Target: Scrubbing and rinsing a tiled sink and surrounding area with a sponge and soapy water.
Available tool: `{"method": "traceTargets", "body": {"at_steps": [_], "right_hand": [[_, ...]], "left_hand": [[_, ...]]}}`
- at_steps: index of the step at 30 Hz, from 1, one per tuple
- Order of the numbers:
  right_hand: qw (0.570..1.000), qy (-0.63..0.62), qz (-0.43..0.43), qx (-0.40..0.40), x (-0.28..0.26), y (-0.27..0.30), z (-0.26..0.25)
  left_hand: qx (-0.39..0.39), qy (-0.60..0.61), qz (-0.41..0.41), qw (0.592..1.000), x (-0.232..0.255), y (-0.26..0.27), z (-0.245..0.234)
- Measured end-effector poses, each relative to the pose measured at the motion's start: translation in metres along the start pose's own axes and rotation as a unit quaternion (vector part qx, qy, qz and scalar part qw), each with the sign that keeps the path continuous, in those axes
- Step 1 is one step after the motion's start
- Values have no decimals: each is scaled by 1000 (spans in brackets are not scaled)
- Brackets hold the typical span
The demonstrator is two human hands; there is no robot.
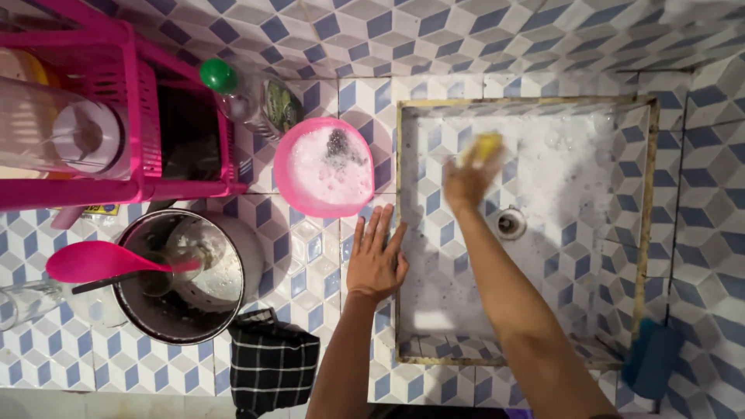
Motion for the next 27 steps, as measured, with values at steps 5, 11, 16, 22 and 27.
{"method": "traceTargets", "body": {"at_steps": [5, 11, 16, 22, 27], "right_hand": [[961, 75, -232, -128, -29, 30, -2], [993, 7, -108, -39, -15, 17, -13], [963, 9, -269, -11, -12, 125, -19], [944, -284, -157, -54, -48, 119, -19], [915, -399, -17, -60, -83, 13, 44]], "left_hand": [[-2, 3, 0, 1000, 4, 1, -3], [-2, 4, -2, 1000, 3, -1, -5], [-3, -5, -1, 1000, 0, 0, -1], [0, -4, 4, 1000, 3, 0, -2], [-13, -27, -2, 1000, -1, 2, 6]]}}
Point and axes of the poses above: each hand's wrist, its own y-axis away from the middle knuckle, its own z-axis out of the palm, x = y × z, the point moved 10 cm from there along -y, towards the middle knuckle, and after that the axes turned 5 degrees about x, right-handed, at the moved point
